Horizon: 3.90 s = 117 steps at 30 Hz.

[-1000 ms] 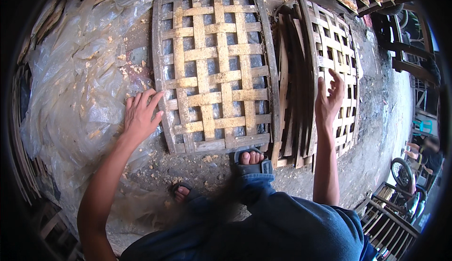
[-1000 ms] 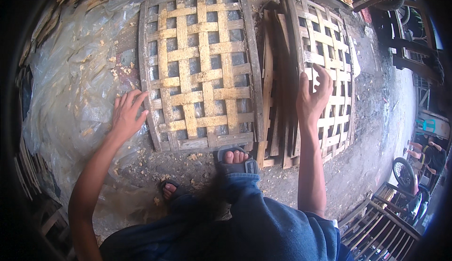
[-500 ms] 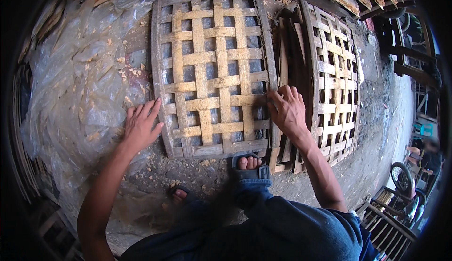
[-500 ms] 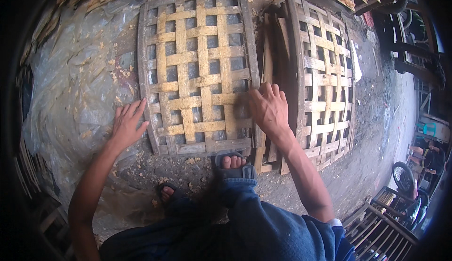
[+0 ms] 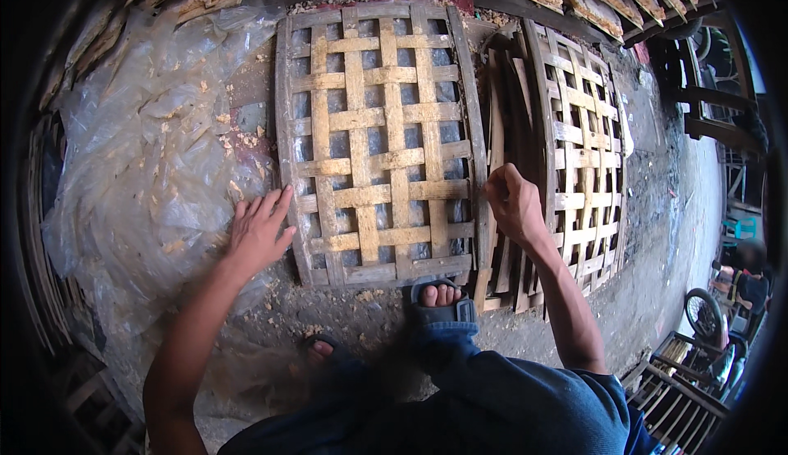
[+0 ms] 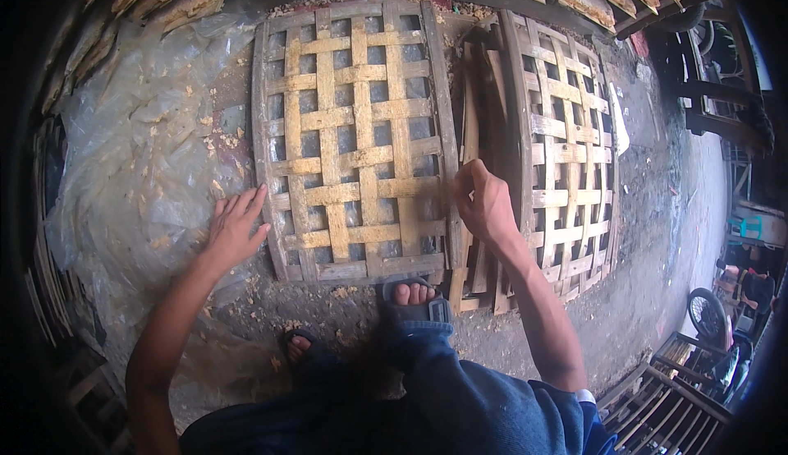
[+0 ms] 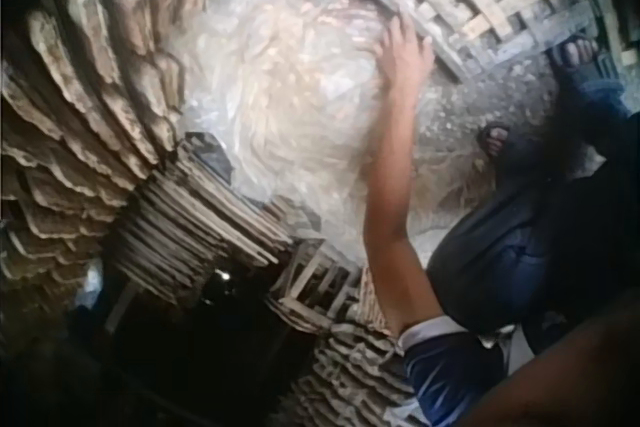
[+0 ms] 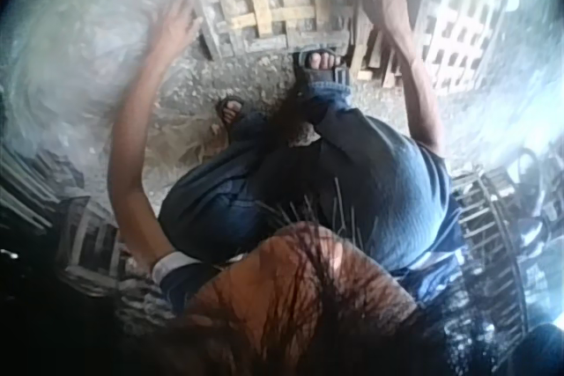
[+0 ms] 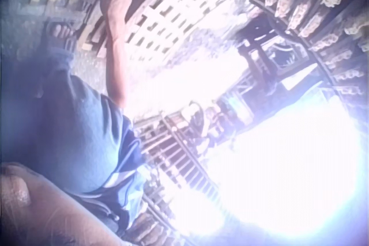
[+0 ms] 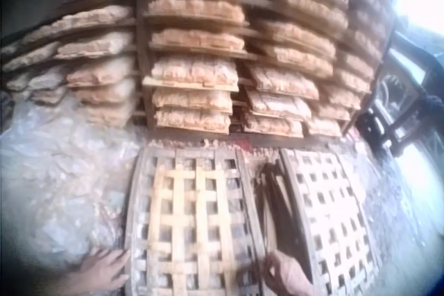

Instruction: The person picks up a wooden lattice tray, removes debris from its surface, and places a plastic sheet inside it. They then place another lattice tray on top and press down to secure the layers. The person repeats this process with additional trays and plastic sheets.

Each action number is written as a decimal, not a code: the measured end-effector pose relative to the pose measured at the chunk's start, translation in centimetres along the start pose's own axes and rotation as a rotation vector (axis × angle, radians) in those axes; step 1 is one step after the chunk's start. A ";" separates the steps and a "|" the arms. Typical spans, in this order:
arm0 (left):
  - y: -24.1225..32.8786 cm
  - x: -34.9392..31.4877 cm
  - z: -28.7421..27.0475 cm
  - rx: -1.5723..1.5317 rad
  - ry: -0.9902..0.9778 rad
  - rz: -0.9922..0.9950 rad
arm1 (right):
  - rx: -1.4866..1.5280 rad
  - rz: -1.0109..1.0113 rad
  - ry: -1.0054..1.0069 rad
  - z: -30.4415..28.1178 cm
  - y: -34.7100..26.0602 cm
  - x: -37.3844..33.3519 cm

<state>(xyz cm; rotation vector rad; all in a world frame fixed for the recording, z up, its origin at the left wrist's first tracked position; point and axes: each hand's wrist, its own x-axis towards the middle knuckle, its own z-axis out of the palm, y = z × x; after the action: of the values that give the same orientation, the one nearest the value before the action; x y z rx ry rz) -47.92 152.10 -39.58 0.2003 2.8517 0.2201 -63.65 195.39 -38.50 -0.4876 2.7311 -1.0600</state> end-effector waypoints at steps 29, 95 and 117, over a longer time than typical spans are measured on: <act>-0.2 0.0 0.3 -0.009 -0.009 0.026 | -0.449 -0.311 0.201 2.6 2.1 14.8; 0.3 0.4 -0.9 -0.116 -0.046 -0.060 | -0.359 -0.475 0.066 17.8 -15.3 28.1; 0.3 0.4 0.1 -0.149 -0.041 -0.097 | -0.328 -0.557 0.079 20.8 -14.2 28.6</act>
<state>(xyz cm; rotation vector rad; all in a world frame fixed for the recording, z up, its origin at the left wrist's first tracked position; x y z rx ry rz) -48.28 152.52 -39.74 0.0359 2.7803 0.4021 -81.22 162.23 -45.29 -1.3425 2.9240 -0.7247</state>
